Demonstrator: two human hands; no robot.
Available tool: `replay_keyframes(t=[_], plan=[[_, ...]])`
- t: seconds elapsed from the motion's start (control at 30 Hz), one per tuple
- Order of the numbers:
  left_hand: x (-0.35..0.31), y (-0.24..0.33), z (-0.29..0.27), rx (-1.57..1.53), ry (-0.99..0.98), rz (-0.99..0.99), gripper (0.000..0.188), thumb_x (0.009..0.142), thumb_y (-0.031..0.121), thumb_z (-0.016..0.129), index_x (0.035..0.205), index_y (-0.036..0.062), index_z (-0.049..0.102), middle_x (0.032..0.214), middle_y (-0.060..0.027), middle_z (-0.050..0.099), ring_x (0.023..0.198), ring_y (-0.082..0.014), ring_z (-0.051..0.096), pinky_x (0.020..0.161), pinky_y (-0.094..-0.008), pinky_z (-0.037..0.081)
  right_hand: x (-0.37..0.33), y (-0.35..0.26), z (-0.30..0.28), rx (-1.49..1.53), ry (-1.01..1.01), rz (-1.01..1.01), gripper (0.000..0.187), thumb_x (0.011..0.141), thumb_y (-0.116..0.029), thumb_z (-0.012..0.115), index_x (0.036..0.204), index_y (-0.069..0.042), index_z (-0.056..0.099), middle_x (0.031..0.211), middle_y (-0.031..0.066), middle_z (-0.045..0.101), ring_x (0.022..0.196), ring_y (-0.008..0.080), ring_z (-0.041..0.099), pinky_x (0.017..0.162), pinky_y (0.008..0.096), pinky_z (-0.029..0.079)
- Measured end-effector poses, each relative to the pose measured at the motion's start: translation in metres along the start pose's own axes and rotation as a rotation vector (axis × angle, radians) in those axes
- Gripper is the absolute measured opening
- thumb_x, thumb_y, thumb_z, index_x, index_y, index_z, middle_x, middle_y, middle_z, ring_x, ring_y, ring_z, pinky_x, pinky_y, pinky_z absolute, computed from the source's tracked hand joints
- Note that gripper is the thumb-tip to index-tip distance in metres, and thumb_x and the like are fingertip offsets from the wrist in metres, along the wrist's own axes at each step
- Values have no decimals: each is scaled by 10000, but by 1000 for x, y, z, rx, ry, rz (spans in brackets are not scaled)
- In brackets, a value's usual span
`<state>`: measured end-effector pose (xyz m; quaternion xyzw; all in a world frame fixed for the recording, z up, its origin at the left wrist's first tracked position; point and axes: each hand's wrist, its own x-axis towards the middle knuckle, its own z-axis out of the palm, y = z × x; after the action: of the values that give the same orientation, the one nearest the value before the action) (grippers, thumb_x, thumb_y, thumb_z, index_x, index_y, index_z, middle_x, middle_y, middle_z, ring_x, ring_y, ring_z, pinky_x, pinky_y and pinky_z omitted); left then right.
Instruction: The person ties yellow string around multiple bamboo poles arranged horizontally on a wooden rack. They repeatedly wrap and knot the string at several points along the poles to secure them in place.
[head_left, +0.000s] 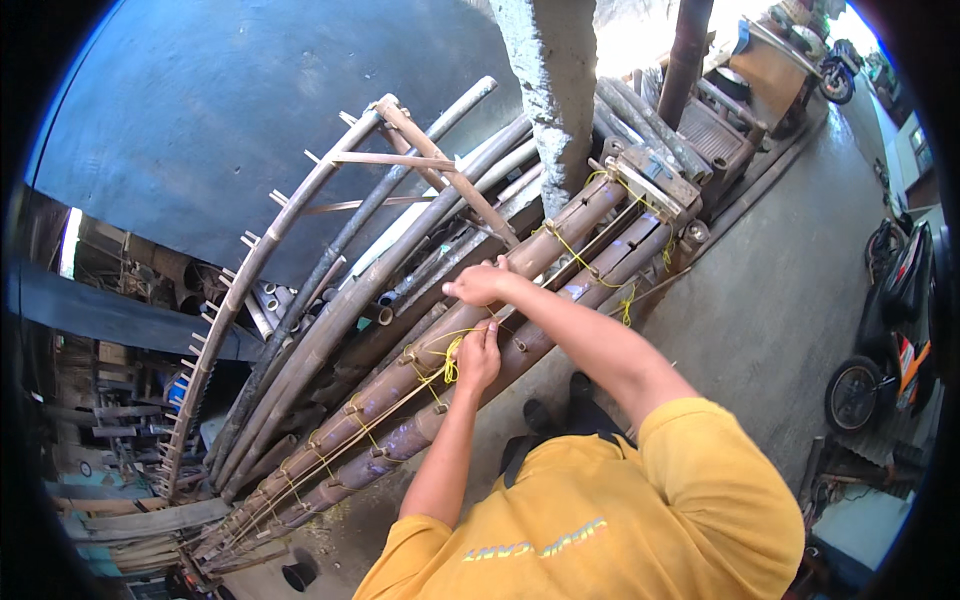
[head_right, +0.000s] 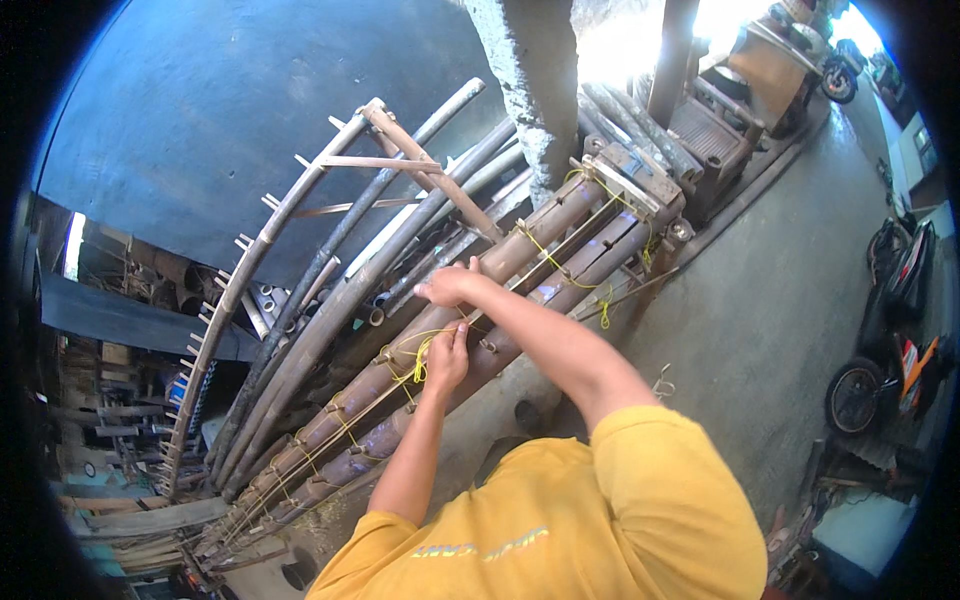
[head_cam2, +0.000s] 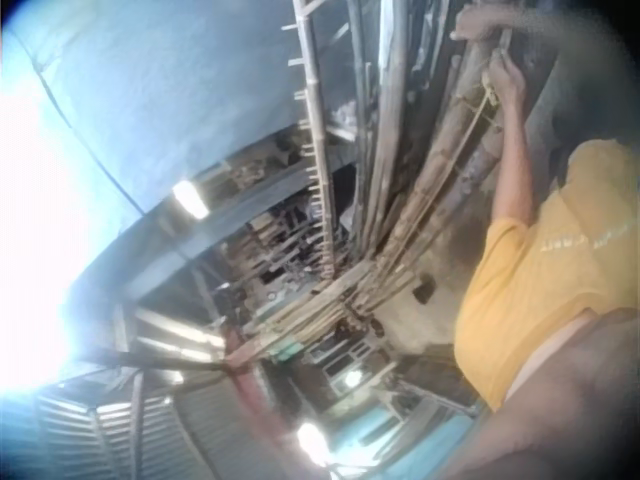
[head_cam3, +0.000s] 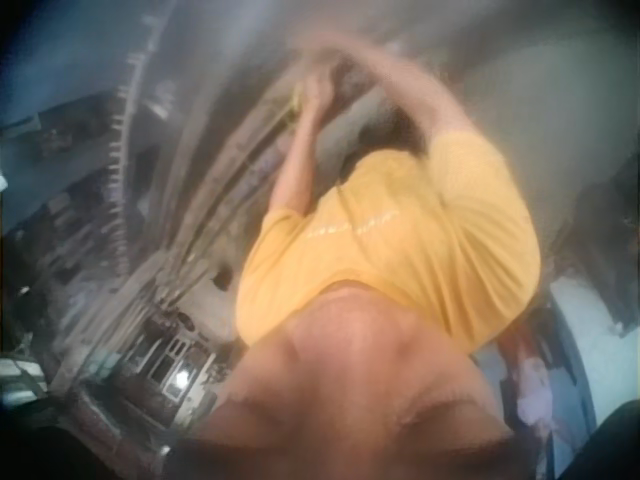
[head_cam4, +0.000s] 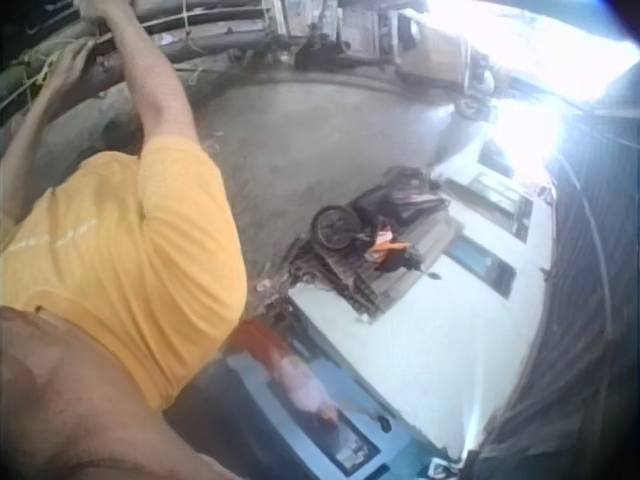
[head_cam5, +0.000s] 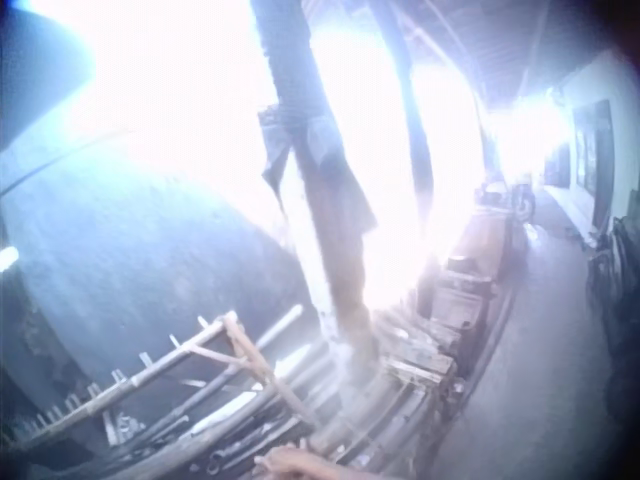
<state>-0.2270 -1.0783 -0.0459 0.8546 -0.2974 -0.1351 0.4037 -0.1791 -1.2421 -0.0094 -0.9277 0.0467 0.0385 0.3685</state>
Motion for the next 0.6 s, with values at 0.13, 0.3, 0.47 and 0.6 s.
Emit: replay_keyframes(t=[0.13, 0.3, 0.47, 0.6], plan=[[-14, -42, 4, 91, 152, 60, 336, 1046, 284, 485, 1096, 27, 695, 965, -232, 715, 933, -418, 682, 819, -480, 492, -92, -57, -45, 332, -124, -424, 405, 1028, -297, 486, 769, 2, 574, 638, 145, 577, 607, 253, 560, 646, 394, 484], [3, -7, -1, -75, 45, -94, 308, 1045, 301, 540, 1040, 44, 710, 904, -126, 732, 850, -249, 693, 780, -417, 512, -202, 25, 80, 234, -83, -323, 413, 977, -314, 542, 695, -26, 630, 721, 215, 647, 754, 436, 631, 710, 516, 479], [108, 43, -55, -591, 166, -13, 277, 1075, 227, 507, 1039, 18, 685, 684, 3, 569, 649, -77, 530, 622, -239, 423, -194, 5, 66, 287, -67, -157, 393, 948, -306, 566, 697, -22, 667, 670, 212, 639, 711, 451, 620, 751, 528, 503], [134, -89, -17, 208, 199, -40, 281, 1013, 260, 515, 997, 57, 709, 954, -210, 718, 894, -394, 697, 806, -498, 519, -201, -18, 97, -263, 13, -206, 216, 840, -300, 651, 813, -88, 683, 797, 148, 687, 815, 343, 681, 835, 468, 497]])
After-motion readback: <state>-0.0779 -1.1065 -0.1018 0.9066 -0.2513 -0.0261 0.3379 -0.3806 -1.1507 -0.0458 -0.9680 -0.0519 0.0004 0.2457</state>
